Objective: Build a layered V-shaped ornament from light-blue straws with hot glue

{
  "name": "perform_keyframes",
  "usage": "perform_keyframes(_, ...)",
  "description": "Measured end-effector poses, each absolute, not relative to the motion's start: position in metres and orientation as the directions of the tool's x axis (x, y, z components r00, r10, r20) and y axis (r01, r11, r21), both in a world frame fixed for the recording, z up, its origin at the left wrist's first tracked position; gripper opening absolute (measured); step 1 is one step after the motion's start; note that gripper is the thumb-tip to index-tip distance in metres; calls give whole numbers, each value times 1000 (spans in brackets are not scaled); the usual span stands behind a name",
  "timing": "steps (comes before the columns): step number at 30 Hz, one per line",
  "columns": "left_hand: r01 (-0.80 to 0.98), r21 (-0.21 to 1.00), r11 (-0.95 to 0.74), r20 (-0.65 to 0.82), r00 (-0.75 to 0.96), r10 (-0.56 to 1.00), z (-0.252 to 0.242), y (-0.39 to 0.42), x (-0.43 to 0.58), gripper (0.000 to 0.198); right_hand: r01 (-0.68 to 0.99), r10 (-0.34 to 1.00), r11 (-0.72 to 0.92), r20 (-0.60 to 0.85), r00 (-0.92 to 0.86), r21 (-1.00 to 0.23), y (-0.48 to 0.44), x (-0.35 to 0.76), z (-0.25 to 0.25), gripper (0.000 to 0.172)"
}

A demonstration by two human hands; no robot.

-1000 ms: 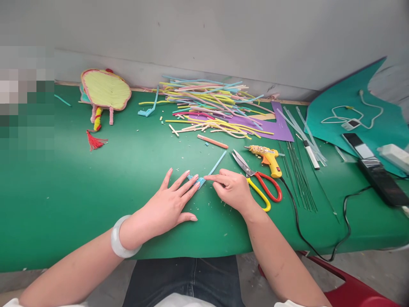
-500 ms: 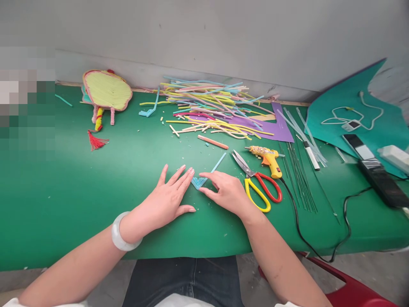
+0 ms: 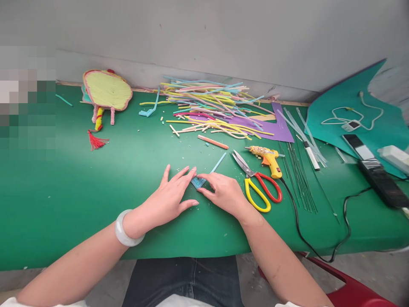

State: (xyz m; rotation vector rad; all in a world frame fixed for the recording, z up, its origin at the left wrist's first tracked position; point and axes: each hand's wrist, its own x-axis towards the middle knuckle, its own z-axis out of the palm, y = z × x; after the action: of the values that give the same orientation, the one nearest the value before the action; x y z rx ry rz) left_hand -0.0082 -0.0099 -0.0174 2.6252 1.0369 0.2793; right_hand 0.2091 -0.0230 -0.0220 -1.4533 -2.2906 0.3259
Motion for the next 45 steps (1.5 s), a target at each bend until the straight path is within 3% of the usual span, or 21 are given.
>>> perform_keyframes(45,617,360,-700,37,740,671,-15,-11,-8,83,816,922,385,224,-317,-430,-22,206,-29,25)
